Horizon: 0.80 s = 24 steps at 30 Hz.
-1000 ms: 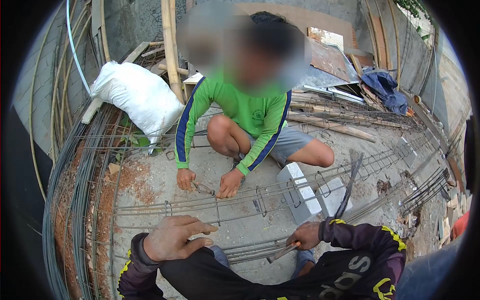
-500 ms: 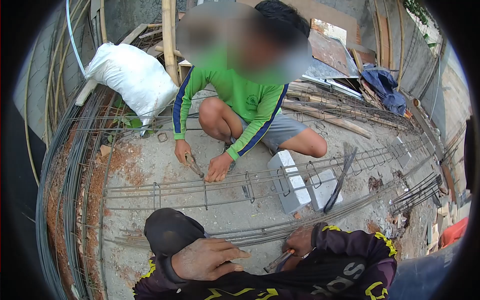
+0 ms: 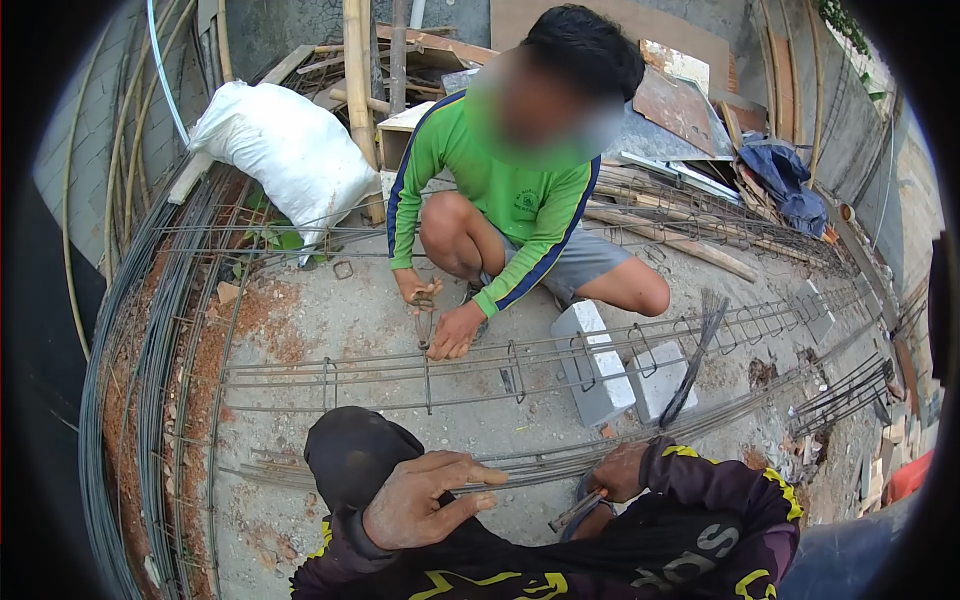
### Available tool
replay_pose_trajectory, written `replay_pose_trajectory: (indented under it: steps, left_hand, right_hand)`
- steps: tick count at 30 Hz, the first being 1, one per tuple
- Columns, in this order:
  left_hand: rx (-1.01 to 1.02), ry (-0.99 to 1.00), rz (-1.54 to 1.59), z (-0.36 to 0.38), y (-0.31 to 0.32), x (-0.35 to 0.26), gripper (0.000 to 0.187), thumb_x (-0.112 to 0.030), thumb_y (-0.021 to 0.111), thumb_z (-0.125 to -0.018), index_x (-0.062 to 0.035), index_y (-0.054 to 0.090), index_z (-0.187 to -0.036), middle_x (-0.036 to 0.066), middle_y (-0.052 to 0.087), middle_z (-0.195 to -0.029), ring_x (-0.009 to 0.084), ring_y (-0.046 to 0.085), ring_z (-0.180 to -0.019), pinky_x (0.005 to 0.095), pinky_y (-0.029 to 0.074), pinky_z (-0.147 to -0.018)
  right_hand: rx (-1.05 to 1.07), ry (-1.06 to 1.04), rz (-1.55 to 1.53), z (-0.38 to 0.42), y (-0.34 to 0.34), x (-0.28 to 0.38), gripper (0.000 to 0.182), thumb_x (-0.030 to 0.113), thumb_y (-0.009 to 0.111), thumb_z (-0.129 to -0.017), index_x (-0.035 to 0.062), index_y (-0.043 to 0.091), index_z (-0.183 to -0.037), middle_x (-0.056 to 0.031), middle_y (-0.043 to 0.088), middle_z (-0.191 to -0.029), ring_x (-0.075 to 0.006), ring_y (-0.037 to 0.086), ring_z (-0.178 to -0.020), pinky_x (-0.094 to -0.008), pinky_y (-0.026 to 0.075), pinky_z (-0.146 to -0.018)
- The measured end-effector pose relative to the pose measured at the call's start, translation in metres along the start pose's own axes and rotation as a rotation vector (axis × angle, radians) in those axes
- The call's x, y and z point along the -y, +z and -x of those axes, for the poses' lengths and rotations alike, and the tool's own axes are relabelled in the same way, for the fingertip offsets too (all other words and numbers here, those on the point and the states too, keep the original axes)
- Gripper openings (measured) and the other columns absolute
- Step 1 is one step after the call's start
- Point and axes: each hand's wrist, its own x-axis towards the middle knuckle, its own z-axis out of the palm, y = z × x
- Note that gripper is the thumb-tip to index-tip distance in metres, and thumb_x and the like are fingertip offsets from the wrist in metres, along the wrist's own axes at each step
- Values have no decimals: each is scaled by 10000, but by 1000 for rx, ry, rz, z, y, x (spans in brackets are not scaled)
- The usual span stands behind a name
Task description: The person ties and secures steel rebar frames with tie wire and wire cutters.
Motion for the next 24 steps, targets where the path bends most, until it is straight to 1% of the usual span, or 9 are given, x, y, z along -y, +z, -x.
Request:
replay_pose_trajectory:
  steps: [1,4,5,9,15,18,22,23,24]
  left_hand:
    - [18,-8,-38,1,1,0,252,-157,681,-846,-52,675,-1074,147,672,-936,281,636,-871,360,483,-842]
    - [59,101,-150,2,4,9,257,-175,691,-838,-69,673,-1072,132,669,-928,297,626,-887,374,471,-874]
    - [116,69,-200,3,3,7,278,-236,672,-855,-89,656,-1090,105,661,-949,292,611,-930,374,463,-892]
    - [188,226,-469,10,12,21,346,-360,591,-895,-110,617,-1134,56,644,-1000,253,596,-951,366,461,-887]
    - [216,131,-538,17,11,21,346,-351,580,-904,-118,598,-1159,38,637,-972,222,595,-941,344,451,-900]
    - [226,122,-630,18,16,25,347,-353,572,-908,-110,596,-1154,29,635,-976,198,593,-937,334,448,-898]
    - [250,137,-630,17,19,34,334,-328,560,-911,-80,573,-1134,32,611,-967,206,579,-902,334,445,-835]
    - [200,159,-606,17,20,36,319,-321,551,-906,-74,564,-1107,38,584,-910,213,561,-868,333,433,-825]
    - [190,156,-603,18,22,38,315,-321,550,-903,-74,564,-1098,38,575,-892,210,555,-859,331,430,-826]
  right_hand:
    - [-10,3,13,1,2,-1,301,251,583,-772,135,652,-1041,-150,674,-916,-347,647,-897,-464,495,-780]
    - [15,9,14,3,-7,11,319,246,568,-777,139,666,-1061,-152,679,-911,-344,653,-882,-454,503,-777]
    - [18,-11,-15,0,-7,12,315,243,567,-771,133,673,-1047,-162,678,-902,-353,651,-885,-454,503,-779]
    - [92,-81,-43,-18,-17,13,299,248,566,-766,131,681,-1016,-169,675,-861,-365,652,-864,-464,503,-774]
    - [149,-48,34,-30,-40,14,285,269,582,-758,123,685,-979,-172,672,-847,-365,653,-861,-470,503,-765]
    - [152,-99,10,-40,-41,8,279,273,583,-759,125,686,-972,-171,673,-841,-362,655,-847,-471,504,-759]
    - [227,-118,7,-55,-45,5,292,292,593,-761,144,675,-998,-151,674,-874,-347,649,-870,-459,500,-772]
    - [235,-128,54,-64,-38,-2,290,296,587,-766,165,672,-1010,-147,672,-889,-341,645,-887,-452,498,-780]
    - [187,-160,21,-65,-37,-6,270,299,565,-778,182,674,-996,-158,667,-861,-345,645,-865,-459,499,-763]
